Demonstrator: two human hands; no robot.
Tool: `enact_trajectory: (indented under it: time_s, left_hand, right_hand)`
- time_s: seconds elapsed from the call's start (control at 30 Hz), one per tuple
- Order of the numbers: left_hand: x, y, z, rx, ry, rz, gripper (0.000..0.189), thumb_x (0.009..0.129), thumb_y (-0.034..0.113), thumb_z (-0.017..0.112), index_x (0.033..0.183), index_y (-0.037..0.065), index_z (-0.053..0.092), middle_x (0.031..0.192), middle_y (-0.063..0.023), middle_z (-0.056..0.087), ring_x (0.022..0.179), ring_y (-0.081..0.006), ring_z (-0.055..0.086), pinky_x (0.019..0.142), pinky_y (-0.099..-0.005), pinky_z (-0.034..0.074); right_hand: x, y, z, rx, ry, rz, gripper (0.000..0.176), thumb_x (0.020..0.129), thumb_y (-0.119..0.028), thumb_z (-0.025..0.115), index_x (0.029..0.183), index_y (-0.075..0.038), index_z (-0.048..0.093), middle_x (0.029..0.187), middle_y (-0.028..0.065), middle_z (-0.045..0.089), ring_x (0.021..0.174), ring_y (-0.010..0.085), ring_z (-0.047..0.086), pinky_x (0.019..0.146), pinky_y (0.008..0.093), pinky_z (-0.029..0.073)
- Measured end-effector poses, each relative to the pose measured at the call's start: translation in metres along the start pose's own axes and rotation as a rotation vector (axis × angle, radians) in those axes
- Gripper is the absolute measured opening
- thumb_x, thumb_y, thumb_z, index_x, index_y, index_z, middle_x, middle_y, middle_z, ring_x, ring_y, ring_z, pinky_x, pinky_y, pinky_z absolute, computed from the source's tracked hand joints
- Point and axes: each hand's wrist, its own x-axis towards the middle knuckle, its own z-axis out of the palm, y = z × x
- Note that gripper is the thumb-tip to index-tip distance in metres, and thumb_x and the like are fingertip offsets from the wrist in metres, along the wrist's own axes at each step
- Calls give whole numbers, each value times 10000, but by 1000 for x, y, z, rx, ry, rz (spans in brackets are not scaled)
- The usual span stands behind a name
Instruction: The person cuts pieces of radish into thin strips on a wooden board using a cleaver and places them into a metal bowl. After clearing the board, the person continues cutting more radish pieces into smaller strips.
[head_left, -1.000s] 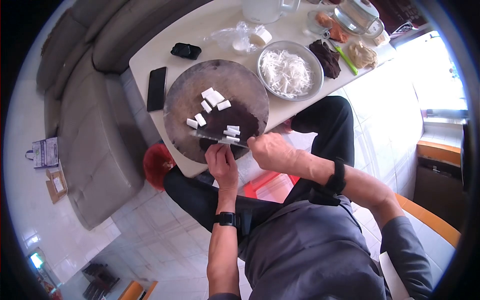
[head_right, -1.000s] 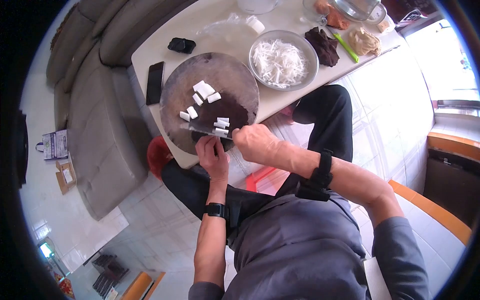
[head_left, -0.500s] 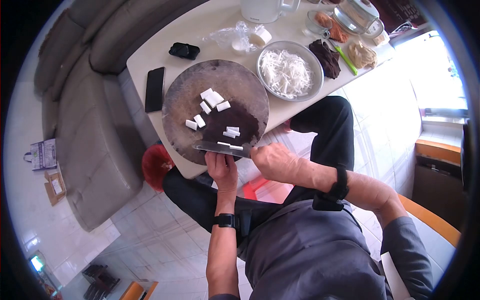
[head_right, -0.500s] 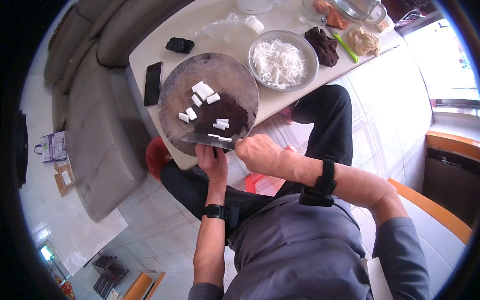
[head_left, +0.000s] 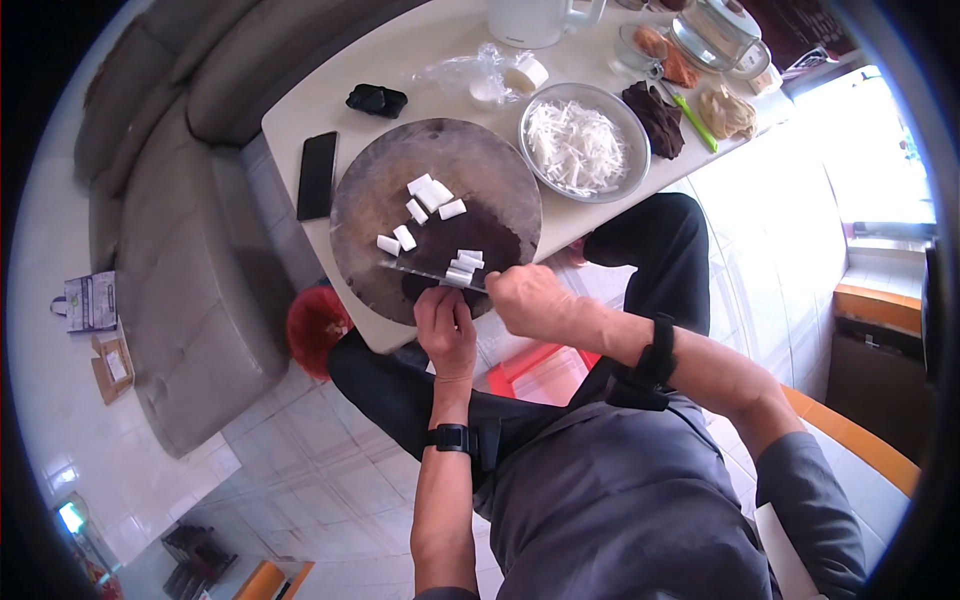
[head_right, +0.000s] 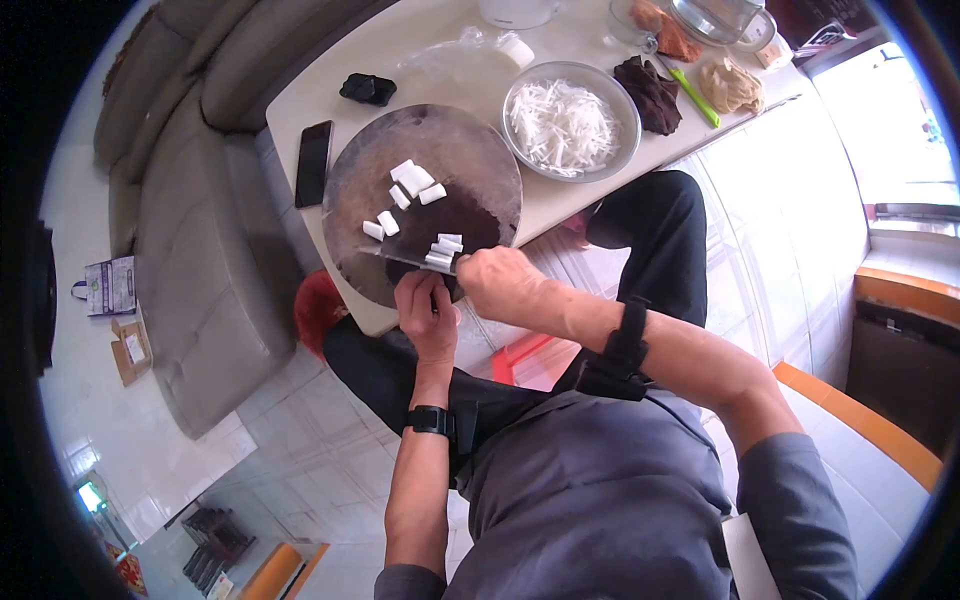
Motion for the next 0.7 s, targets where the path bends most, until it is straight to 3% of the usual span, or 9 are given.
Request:
enact_trajectory:
  time_s: [0.7]
  left_hand:
    - [-2,-4,0,16,-13,38,137,713,-67,601,843,-25,603,936,-155,586,860,-340,560,741,-407,468]
  right_hand:
    - [-29,1,-12,-31,-73,-47,119,645,-13,578,755,31,574,687,215,618,687,362,640,606,431,512]
